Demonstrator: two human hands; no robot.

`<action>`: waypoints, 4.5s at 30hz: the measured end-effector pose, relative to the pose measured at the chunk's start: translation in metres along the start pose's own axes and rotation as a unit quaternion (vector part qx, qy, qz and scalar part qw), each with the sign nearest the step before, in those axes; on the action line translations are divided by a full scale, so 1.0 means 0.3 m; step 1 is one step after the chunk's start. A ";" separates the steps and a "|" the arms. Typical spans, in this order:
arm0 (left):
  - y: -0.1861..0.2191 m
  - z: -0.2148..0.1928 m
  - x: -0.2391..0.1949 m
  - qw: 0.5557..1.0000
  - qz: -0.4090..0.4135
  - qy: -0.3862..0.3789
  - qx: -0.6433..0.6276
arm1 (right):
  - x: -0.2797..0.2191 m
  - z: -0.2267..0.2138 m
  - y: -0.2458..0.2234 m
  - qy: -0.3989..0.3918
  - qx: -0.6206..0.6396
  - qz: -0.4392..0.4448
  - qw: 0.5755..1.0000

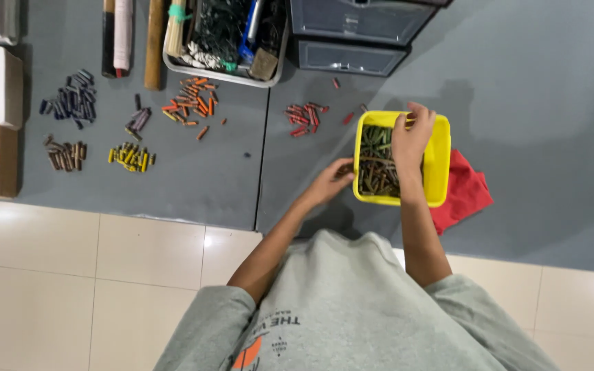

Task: The person sorts a collection of crayons on a gray table by color, picking them up and placing them into a yellow container. They organize the crayons into distinct piles before transferring them into the bin.

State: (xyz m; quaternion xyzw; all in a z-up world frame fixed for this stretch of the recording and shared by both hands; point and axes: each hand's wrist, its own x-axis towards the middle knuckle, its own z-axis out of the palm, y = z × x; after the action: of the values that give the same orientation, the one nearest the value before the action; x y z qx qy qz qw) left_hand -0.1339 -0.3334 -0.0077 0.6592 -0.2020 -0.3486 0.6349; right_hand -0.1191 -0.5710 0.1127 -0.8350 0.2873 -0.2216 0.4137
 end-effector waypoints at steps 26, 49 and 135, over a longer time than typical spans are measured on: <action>0.157 -0.503 0.304 0.785 0.057 -0.009 0.617 | -0.029 0.695 -0.046 0.057 -0.197 -0.020 0.979; 0.016 -0.556 0.330 0.744 0.254 0.020 0.617 | 0.120 0.866 0.141 -0.057 -0.369 -0.163 0.913; 0.295 -0.184 0.319 0.840 0.119 0.442 0.291 | -0.101 -0.256 0.297 -0.174 -0.141 -0.139 0.965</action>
State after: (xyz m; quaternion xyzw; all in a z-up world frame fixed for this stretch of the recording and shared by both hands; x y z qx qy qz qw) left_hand -0.0142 -0.3727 0.0568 0.8685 -0.0690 0.1326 0.4726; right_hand -0.2145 -0.6380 0.0788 -0.9423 0.1200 -0.0854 0.3006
